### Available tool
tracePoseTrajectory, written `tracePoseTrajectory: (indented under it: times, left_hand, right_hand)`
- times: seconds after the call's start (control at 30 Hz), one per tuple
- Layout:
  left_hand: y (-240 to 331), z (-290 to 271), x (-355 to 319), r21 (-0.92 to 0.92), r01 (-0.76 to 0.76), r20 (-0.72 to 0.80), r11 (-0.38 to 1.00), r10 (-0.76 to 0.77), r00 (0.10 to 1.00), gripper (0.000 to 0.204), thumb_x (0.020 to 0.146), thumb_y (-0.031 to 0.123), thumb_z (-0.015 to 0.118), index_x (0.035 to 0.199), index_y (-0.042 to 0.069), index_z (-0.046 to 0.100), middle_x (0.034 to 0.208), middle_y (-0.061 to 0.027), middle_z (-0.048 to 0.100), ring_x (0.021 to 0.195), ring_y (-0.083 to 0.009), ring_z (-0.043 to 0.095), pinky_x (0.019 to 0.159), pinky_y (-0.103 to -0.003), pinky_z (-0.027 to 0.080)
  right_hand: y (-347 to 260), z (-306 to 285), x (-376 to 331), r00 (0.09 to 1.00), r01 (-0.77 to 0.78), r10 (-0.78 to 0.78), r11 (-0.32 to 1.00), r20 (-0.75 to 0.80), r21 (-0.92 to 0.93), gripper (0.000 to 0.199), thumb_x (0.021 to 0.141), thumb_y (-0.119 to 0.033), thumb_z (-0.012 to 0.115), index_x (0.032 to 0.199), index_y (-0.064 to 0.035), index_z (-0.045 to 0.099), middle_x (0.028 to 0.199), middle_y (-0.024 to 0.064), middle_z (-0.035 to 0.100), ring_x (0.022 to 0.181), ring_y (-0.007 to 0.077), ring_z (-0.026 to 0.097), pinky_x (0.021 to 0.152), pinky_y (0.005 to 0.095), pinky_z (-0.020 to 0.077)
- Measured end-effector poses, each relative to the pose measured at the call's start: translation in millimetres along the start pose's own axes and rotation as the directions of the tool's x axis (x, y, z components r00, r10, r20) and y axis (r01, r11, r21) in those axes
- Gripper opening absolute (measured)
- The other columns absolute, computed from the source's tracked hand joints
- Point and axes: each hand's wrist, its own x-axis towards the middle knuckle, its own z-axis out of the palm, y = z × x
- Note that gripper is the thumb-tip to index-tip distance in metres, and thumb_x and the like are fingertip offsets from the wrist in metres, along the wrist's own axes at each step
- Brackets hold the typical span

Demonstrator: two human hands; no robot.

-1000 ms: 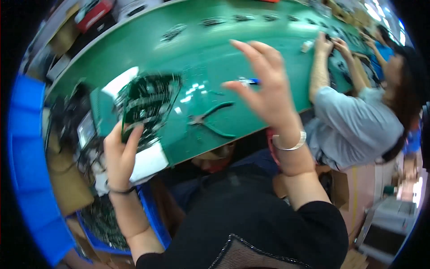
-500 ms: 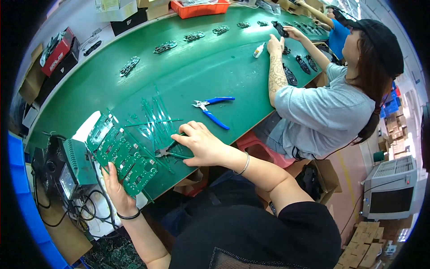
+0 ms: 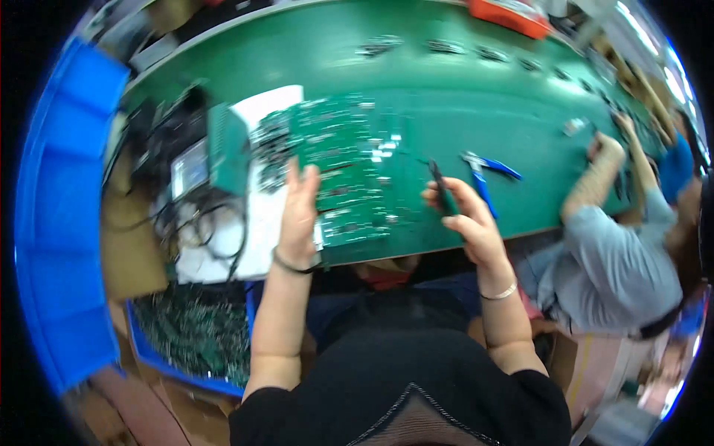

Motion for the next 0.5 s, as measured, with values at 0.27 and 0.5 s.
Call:
tracePoseTrajectory:
  times: [0.27,0.5]
  left_hand:
    - [6,-6,-11,-0.195,-0.045,0.150,0.980,0.075,0.986,0.039,0.100,0.024,0.042,0.136,0.011,0.034,0.120,-0.0045,0.054,0.106,-0.0118,0.055,0.088,-0.027,0.048]
    - [8,-11,-11,-0.187,-0.067,0.191,0.980,0.104,0.976,0.036,0.100,0.023,0.042,0.134,0.011,0.036,0.120,-0.0033,0.055,0.106,-0.0107,0.054,0.087,-0.026,0.048]
  right_hand:
    - [0,16,15,1.000,0.009,-0.021,0.867,-0.019,-0.499,0.043,0.080,0.000,0.056,0.123,0.0043,0.052,0.105,0.0063,0.061,0.095,0.0108,0.055,0.085,0.0245,0.0424]
    - [-3,28,15,0.999,-0.004,-0.010,0.922,-0.034,-0.386,0.040,0.077,-0.007,0.062,0.115,0.0040,0.057,0.107,0.0131,0.062,0.100,0.0178,0.058,0.090,0.0294,0.0430]
